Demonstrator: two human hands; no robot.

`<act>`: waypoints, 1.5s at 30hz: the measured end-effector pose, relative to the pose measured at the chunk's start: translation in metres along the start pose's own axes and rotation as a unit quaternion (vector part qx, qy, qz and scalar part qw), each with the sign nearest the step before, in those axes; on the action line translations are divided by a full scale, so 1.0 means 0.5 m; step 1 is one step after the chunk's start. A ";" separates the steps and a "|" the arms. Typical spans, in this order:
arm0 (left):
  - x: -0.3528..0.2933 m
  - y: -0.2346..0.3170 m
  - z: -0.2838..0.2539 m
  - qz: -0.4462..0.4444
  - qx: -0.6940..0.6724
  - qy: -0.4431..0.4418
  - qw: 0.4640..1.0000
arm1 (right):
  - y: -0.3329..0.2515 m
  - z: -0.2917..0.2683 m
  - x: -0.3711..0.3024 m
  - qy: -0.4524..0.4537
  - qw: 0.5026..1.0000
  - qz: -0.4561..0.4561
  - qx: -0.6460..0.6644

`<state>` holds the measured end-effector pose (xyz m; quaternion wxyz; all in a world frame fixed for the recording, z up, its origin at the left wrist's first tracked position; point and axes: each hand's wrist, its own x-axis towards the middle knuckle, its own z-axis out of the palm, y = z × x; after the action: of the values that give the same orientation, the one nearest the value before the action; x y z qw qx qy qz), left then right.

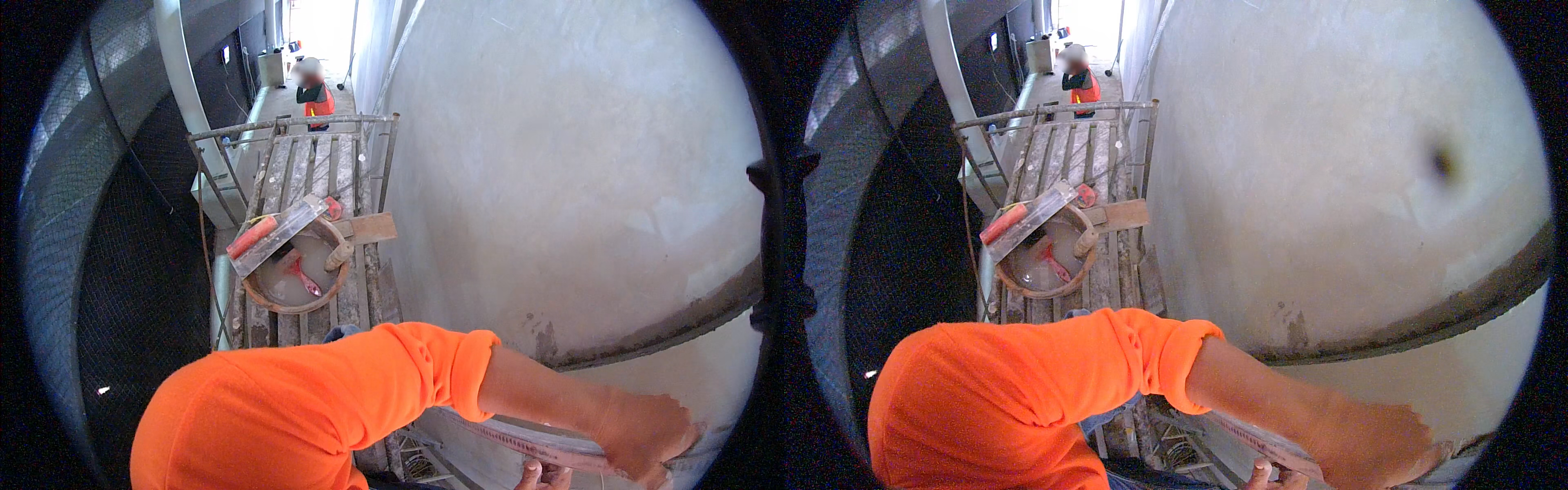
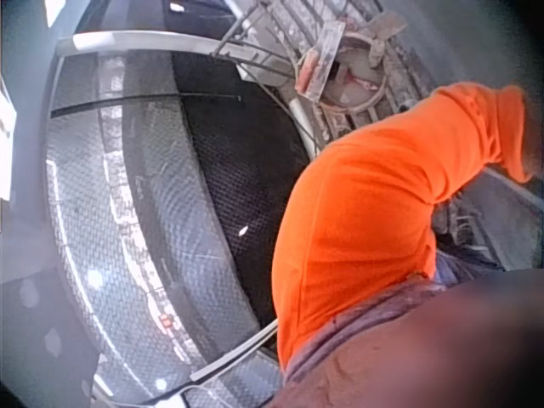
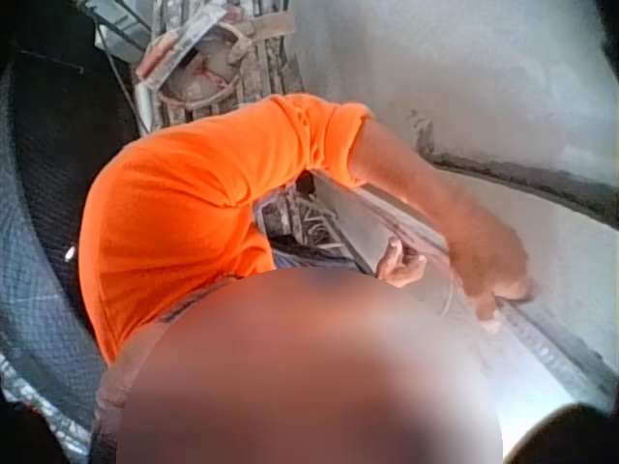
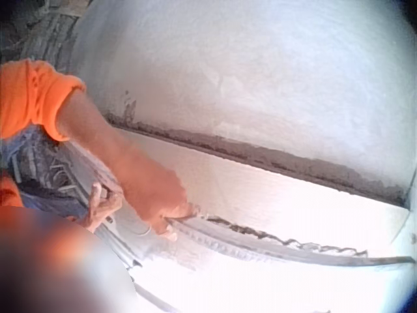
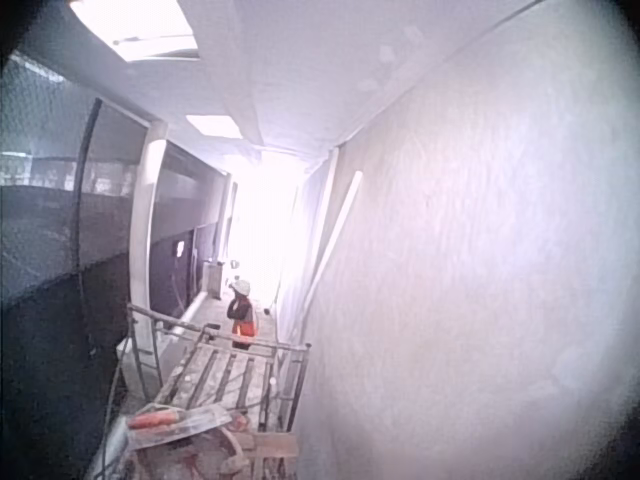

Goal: The person uses a long metal straightedge to smooth wet cement along a vertical wall seam while standing on a scaffold. They repeatedly press and drag the straightedge along the joint, then step down from the scaffold at the end.

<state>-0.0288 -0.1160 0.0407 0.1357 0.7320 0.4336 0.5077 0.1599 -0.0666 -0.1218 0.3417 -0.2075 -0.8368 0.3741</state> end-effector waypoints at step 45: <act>0.043 -0.065 0.062 0.077 -0.099 0.072 0.989 | 0.030 -0.014 0.015 0.064 0.978 -0.146 -0.134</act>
<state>-0.0160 -0.0726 0.0194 0.1367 0.7073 0.3322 0.6089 0.1614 -0.0490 -0.1267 0.4147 -0.1501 -0.8770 0.1907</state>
